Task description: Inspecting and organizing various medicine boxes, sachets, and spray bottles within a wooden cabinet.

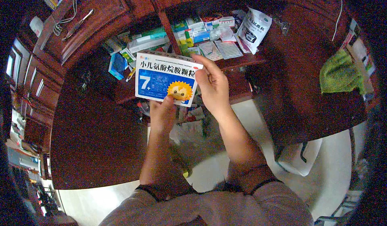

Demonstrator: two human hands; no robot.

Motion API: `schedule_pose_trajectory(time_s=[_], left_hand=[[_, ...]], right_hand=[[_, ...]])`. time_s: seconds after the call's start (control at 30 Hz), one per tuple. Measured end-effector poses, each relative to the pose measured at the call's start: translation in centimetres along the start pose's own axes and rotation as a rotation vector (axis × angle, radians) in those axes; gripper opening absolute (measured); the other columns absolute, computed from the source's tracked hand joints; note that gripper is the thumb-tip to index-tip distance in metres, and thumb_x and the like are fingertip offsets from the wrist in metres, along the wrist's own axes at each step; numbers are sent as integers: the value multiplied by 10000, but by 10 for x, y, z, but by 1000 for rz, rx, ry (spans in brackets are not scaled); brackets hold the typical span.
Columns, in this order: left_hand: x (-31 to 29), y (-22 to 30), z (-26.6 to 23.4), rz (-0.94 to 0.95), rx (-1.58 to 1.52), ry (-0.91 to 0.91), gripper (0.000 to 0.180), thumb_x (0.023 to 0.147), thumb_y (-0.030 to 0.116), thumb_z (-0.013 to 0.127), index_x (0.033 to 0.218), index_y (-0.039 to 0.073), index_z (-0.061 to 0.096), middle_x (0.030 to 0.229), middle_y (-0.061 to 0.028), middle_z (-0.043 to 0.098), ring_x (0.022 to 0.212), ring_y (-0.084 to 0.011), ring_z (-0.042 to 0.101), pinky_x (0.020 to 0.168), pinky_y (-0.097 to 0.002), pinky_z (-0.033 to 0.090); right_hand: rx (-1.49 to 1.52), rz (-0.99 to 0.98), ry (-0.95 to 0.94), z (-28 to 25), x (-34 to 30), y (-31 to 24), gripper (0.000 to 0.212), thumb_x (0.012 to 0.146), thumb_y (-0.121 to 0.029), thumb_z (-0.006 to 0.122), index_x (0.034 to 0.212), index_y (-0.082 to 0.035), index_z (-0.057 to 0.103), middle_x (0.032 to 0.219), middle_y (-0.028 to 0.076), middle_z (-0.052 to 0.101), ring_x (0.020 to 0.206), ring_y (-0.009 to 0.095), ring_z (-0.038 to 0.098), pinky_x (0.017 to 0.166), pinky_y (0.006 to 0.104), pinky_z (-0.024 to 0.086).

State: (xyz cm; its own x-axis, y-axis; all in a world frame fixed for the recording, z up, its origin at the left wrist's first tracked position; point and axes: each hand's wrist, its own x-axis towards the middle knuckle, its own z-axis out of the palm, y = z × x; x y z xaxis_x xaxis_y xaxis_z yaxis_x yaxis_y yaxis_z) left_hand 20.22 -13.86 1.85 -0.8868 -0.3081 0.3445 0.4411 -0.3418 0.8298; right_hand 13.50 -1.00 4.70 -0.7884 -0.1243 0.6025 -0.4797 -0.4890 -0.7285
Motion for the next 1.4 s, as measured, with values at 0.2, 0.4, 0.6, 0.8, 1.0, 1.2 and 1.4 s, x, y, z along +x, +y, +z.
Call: schedule_pose_trajectory(time_s=[0.2,0.4,0.6,0.8,1.0,1.2,1.4], left_hand=[[-3,-1,-3,-29,40,-8,333,769,1,607,1091,0,521,1031,-70,586,941,-160,559,857,-313,434],[-6,-1,-4,-112,63,-5,356,779,-1,621,1115,7,504,1072,-76,571,978,-171,549,868,-308,429],[-3,-8,-9,-136,-18,-46,399,777,-24,609,1150,10,472,1104,-87,550,1009,-178,532,892,-318,416],[-2,-5,-2,-110,-121,-46,388,762,-62,586,1129,11,484,1077,-84,559,1000,-186,538,868,-321,429],[-2,-1,1,-108,-117,-22,396,725,-112,531,1100,10,499,1065,-90,562,977,-196,548,843,-317,438],[-3,1,0,-105,-141,-27,418,707,-124,520,1103,9,494,1069,-86,555,990,-198,541,831,-317,439],[-3,0,-2,-125,-97,-19,423,705,-114,523,1108,15,494,1067,-78,553,988,-184,539,836,-303,430]], right_hand=[[-119,-4,27,-2,0,2,360,905,-157,463,1228,1,454,1110,80,552,965,117,521,845,249,402],[-67,70,-19,3,0,-8,355,901,-104,432,1240,0,443,1171,106,524,1023,118,493,874,243,379],[-126,-90,-41,7,-2,-11,388,873,-69,477,1243,34,424,1243,130,483,1120,163,455,947,280,336],[-172,-166,-65,7,-5,-6,403,861,-101,516,1237,25,438,1226,147,501,1118,187,474,943,297,349],[-225,-176,-102,5,-4,-8,454,841,-165,576,1237,14,442,1210,150,517,1096,202,502,927,310,374],[-192,-156,-99,7,-5,-3,555,782,-216,661,1240,7,440,1209,161,514,1098,213,505,921,314,386],[-176,-125,-110,8,-5,-1,612,778,-239,666,1265,17,398,1231,171,490,1116,222,491,936,320,372]])
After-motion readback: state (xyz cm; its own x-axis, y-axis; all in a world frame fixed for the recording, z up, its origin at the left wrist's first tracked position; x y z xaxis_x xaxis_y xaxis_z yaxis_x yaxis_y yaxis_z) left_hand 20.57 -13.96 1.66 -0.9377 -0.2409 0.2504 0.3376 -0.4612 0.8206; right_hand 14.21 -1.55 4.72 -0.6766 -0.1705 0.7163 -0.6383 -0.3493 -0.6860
